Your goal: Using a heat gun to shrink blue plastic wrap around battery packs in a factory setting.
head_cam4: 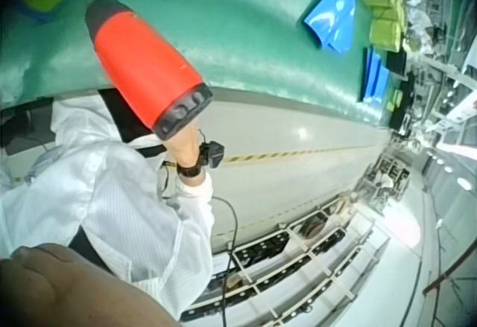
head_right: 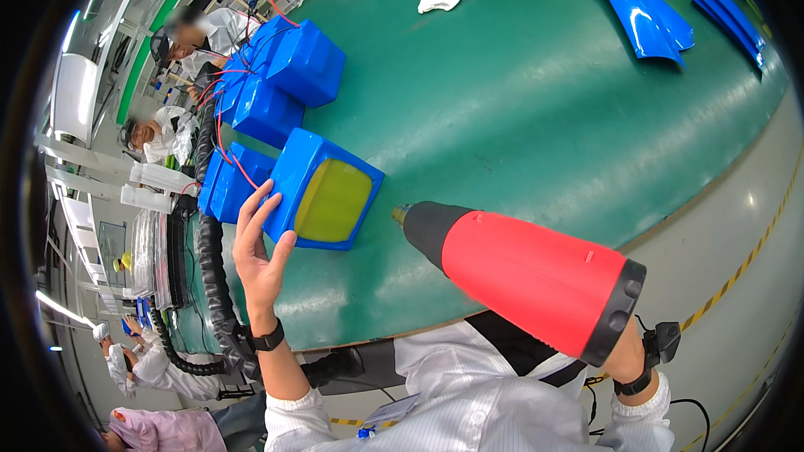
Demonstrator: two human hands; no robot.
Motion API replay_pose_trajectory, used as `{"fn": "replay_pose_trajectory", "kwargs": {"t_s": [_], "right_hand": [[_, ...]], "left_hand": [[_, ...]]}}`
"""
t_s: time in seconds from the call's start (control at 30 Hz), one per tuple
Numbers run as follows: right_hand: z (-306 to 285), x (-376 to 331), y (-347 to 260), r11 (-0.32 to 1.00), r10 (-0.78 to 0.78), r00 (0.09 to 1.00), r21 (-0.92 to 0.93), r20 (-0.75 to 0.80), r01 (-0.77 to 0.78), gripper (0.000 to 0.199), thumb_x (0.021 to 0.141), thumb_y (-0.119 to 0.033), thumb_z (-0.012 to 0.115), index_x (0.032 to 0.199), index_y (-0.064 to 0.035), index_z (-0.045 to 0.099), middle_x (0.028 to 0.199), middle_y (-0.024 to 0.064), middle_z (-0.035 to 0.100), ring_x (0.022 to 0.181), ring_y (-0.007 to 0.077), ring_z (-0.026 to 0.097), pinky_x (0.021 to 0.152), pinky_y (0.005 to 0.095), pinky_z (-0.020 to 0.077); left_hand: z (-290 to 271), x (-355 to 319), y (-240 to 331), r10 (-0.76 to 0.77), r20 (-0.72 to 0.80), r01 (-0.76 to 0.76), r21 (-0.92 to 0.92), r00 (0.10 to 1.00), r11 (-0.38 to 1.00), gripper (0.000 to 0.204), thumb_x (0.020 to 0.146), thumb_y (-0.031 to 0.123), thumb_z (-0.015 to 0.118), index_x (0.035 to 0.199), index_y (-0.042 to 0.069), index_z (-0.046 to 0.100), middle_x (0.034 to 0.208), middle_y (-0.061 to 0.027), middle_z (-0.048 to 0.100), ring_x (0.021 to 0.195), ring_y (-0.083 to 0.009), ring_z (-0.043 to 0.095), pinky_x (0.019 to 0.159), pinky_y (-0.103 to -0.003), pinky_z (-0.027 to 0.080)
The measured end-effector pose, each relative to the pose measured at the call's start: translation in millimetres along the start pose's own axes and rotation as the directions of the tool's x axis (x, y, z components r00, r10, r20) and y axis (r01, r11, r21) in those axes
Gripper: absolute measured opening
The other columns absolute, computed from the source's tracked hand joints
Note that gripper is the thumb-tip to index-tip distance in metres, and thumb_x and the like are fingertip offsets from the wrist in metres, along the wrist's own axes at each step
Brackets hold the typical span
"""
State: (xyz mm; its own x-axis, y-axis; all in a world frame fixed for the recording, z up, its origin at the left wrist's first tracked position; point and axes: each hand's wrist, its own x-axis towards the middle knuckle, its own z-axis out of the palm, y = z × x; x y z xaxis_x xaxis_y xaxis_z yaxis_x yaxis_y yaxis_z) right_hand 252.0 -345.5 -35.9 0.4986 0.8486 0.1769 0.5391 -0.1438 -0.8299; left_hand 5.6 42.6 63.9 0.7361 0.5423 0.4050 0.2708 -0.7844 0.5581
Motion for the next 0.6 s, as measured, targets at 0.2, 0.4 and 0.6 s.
{"fn": "replay_pose_trajectory", "kwargs": {"t_s": [0.2,0.4,0.6], "right_hand": [[0.9,10.2,-0.4,0.992,0.079,0.997,0.096,0.014,-0.08,0.039,0.077,-0.012,0.084,0.113,-0.005,0.071,0.105,0.0097,0.071,0.094,0.028,0.069,0.083,0.0375,0.0535],[5.6,8.3,3.9,0.989,0.08,0.997,0.121,-0.005,-0.078,0.037,0.079,-0.01,0.083,0.113,-0.0052,0.071,0.107,0.0093,0.072,0.094,0.0268,0.069,0.082,0.0363,0.0544],[1.8,6.6,2.5,0.989,0.068,0.998,0.133,0.005,-0.068,0.04,0.078,-0.011,0.085,0.115,-0.005,0.07,0.107,0.0098,0.072,0.093,0.0269,0.07,0.081,0.035,0.055]], "left_hand": [[-6.2,6.3,-7.2,0.019,0.057,-0.015,-0.061,0.998,0.998,0.049,0.081,0.018,0.076,0.126,0.003,0.068,0.145,-0.0162,0.053,0.135,-0.0313,0.049,0.113,-0.043,0.037],[-13.3,4.2,-20.3,0.004,0.089,0.013,-0.191,0.996,0.981,0.055,0.081,0.019,0.076,0.13,-0.002,0.064,0.147,-0.0166,0.05,0.139,-0.031,0.044,0.116,-0.043,0.032],[-9.4,6.2,-15.1,-0.011,0.057,0.028,-0.297,0.998,0.954,0.069,0.081,0.019,0.075,0.141,-0.005,0.052,0.149,-0.0194,0.047,0.14,-0.029,0.042,0.118,-0.04,0.028]]}}
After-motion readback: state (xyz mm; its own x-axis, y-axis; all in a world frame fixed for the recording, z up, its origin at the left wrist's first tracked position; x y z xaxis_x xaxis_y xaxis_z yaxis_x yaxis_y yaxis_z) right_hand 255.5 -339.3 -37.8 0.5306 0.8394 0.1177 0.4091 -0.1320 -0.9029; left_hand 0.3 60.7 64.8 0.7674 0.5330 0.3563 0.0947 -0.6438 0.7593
